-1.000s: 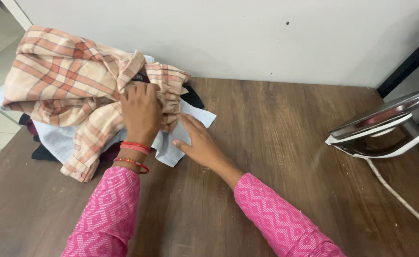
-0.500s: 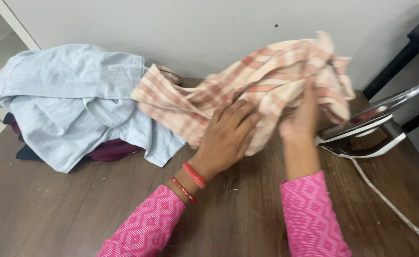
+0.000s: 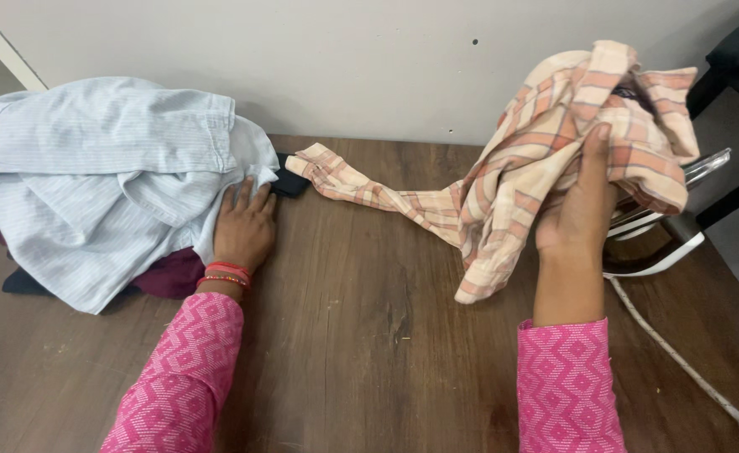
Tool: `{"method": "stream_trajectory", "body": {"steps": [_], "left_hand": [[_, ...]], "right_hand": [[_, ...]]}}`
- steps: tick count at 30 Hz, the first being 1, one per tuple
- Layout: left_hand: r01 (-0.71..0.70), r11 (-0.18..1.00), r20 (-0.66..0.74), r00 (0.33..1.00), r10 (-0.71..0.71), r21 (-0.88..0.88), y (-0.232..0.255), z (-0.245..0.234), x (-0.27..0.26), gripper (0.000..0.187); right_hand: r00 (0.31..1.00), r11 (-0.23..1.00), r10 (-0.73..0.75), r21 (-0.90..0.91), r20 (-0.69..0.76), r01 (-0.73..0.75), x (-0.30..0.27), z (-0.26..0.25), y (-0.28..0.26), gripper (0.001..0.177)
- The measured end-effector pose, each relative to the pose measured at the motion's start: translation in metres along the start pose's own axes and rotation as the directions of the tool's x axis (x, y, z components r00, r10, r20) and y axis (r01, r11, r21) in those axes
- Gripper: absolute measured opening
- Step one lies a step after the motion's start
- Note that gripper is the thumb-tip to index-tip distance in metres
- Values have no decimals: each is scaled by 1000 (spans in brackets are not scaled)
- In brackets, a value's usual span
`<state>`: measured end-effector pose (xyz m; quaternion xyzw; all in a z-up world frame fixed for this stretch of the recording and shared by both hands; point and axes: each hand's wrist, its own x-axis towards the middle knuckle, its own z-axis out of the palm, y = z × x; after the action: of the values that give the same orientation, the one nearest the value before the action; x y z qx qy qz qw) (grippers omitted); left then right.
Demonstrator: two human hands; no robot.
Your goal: The person irons a plaid shirt on a wooden table. They smooth the fabric, use an iron on the sleeves and body, and repeatedly reposition the shirt to continue ironing different sections.
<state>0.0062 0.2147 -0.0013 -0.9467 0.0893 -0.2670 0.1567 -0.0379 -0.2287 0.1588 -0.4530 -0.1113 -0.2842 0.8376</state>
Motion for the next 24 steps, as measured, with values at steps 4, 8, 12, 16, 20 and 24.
{"method": "stream_trajectory", "body": {"steps": [4,8,12,16,20,24], "left_hand": [[-49,998,-108,993,52,36,-26,-4,-18,42],[56,995,87,995,-49,-80,-42,-28,-34,27],[202,978,284,942,-178,-58,-24,-69,-13,25],[112,904,197,980,-32,-413,34,-100,28,53],[251,61,256,963,88,-966,117,-126,55,69],[18,-9,18,1000,15,-1000,177,-135,58,82]], "right_hand": [[1000,1000,7,-8,27,-7,-5,1,-1,80],[992,989,-126,-84,-12,125,0,-5,-14,82],[985,964,-149,-236,-88,125,3,-18,-21,76],[863,87,480,-987,159,133,-4,3,-13,46],[887,254,303,-927,348,277,-18,23,-7,31],[904,250,339,-951,262,181,-22,32,-7,34]]}}
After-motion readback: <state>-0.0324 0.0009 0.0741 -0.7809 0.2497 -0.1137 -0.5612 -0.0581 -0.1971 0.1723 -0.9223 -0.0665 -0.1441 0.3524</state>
